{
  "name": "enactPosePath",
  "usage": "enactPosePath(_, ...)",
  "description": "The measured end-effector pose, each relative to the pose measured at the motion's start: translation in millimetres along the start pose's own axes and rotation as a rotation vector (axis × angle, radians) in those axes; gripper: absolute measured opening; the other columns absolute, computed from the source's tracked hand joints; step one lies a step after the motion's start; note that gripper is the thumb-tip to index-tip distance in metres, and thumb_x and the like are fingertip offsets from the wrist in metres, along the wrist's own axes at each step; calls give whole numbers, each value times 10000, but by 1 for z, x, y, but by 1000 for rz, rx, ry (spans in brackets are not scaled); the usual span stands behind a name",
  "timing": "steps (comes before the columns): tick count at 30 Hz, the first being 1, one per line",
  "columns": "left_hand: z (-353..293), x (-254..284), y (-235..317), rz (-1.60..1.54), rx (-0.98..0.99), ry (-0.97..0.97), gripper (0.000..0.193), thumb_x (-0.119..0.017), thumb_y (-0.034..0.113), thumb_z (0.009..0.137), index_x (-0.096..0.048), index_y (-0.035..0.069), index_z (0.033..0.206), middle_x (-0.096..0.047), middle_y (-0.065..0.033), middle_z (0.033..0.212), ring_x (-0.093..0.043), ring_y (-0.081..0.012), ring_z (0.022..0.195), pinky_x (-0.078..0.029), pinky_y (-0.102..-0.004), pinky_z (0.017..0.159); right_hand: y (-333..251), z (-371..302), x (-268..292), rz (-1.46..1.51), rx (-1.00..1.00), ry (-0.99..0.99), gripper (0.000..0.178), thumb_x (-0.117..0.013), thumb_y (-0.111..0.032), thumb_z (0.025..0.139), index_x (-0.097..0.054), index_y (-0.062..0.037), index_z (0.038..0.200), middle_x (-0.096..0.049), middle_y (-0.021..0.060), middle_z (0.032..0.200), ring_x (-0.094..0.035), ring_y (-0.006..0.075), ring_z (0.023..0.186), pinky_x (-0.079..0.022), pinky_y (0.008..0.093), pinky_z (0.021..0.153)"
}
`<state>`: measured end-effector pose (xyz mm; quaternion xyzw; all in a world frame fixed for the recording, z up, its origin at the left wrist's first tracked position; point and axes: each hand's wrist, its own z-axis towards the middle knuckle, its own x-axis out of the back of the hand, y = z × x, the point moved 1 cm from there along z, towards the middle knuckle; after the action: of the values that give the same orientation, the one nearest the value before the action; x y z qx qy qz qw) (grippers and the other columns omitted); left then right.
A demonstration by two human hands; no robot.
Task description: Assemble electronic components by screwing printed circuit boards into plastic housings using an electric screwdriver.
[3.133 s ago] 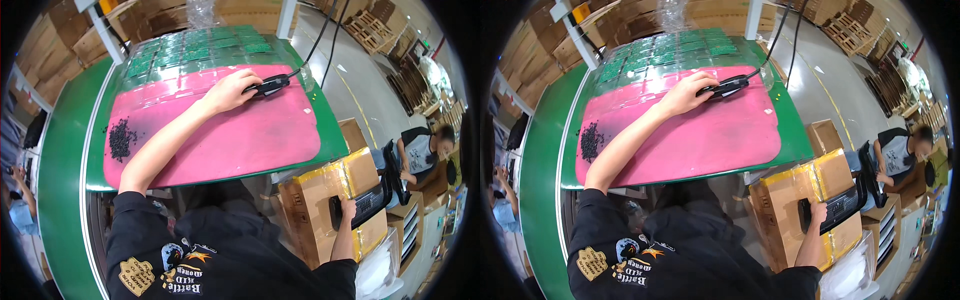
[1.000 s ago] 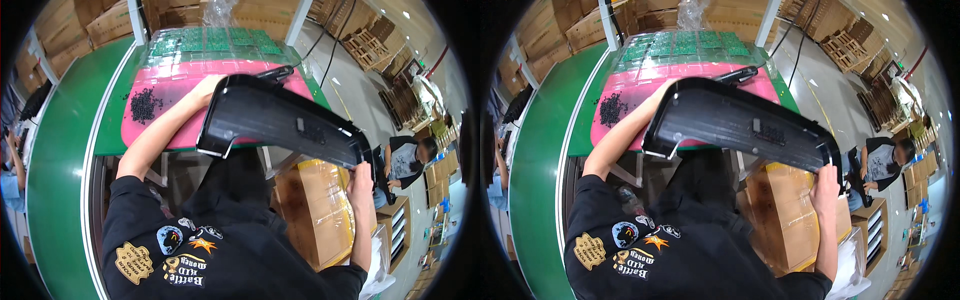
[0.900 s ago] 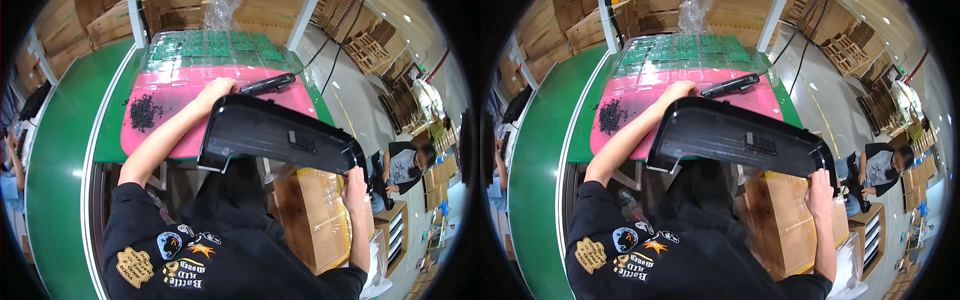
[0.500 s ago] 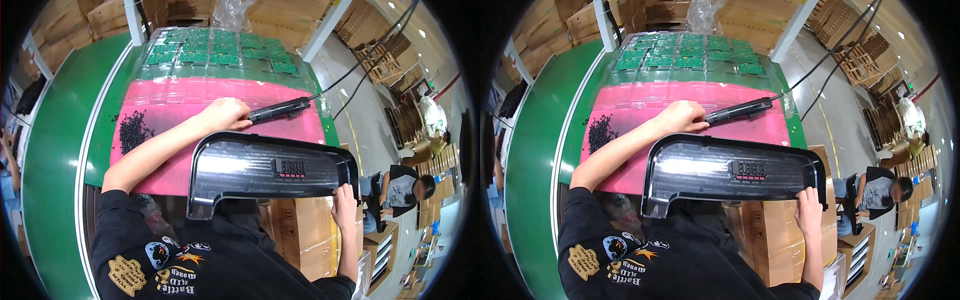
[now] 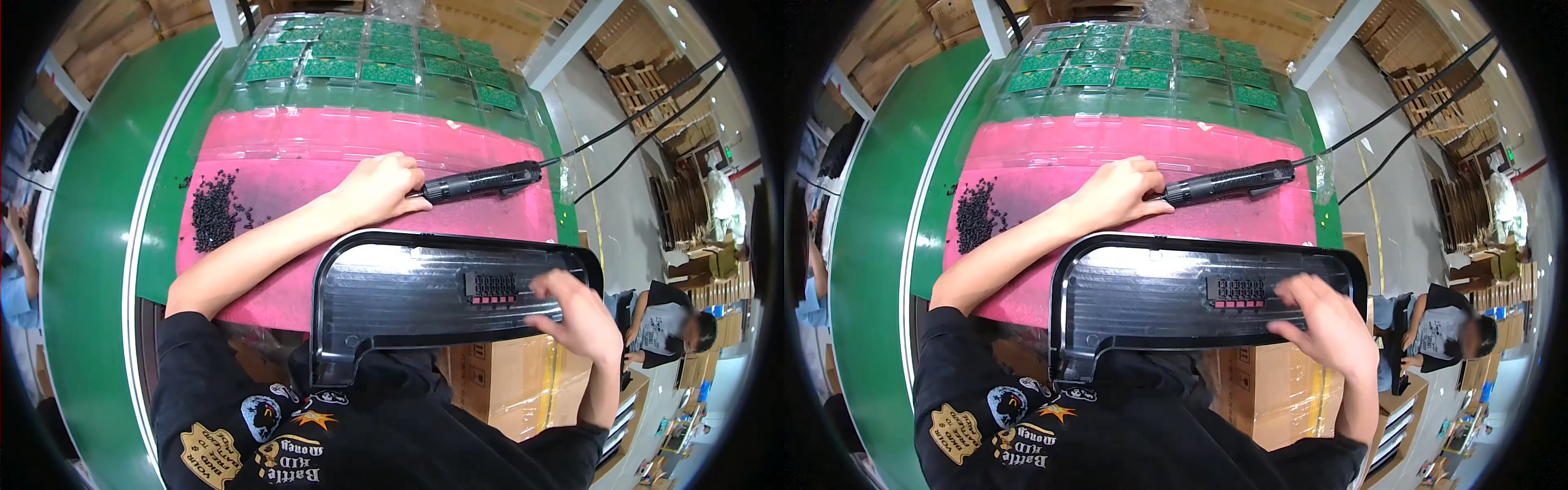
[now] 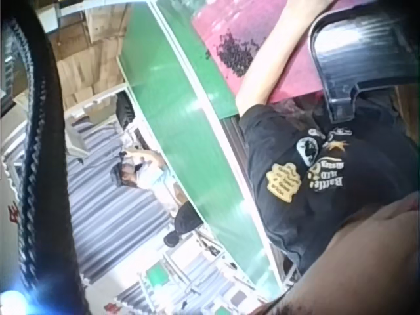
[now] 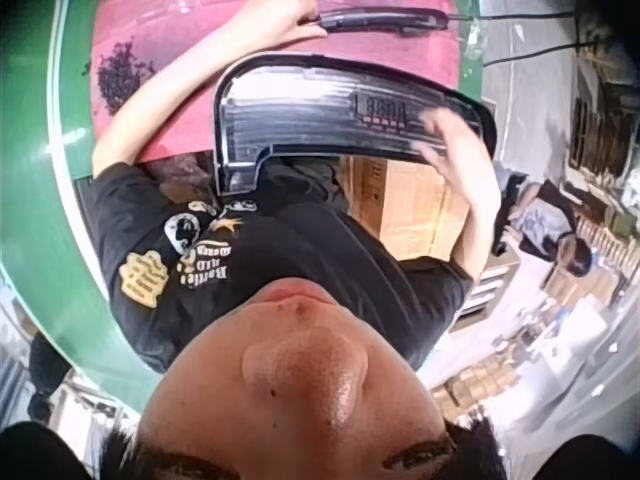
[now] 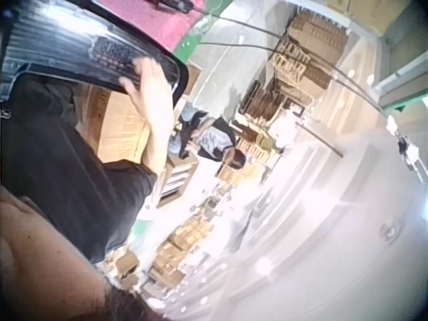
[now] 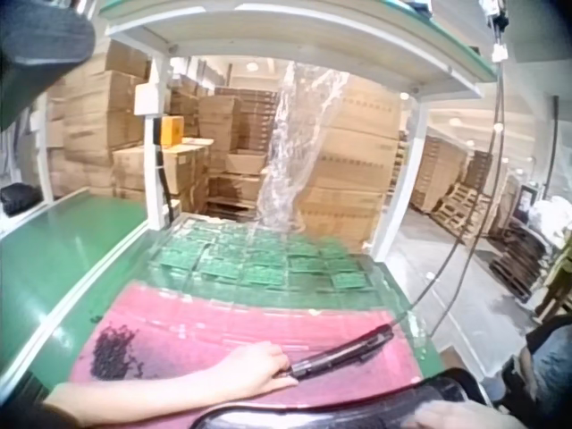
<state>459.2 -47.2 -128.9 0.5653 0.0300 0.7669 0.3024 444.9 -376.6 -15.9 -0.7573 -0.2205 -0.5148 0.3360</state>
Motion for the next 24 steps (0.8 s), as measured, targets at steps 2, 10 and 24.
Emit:
enactPosePath(2,0,-3,-9,-5,-52,-22,316,-714,322,827,-665,12,871,-643,-156,852,-647,-340,888,-535,-447,738,-25,35,13,42,127,123,368,-745,-167,794,-580,-43,1098,-618,122,973,-622,317,928,-514,407,806)
enactPosePath(10,-2,-7,-2,-101,56,38,236,-679,245,782,-658,16,834,-630,-135,807,-643,-337,785,-515,-447,685,-22,262,7,-69,329,561,424,-672,-125,807,-516,-32,1189,-593,162,1137,-515,337,1135,-453,428,965)
enactPosePath(24,-5,3,-10,-74,-103,-70,203,-626,161,852,-647,2,977,-633,-163,956,-629,-366,931,-522,-457,802,-34,390,-25,-366,261,583,648,-579,15,779,-422,-98,1398,-641,126,1184,-539,295,1184,-393,441,1044)
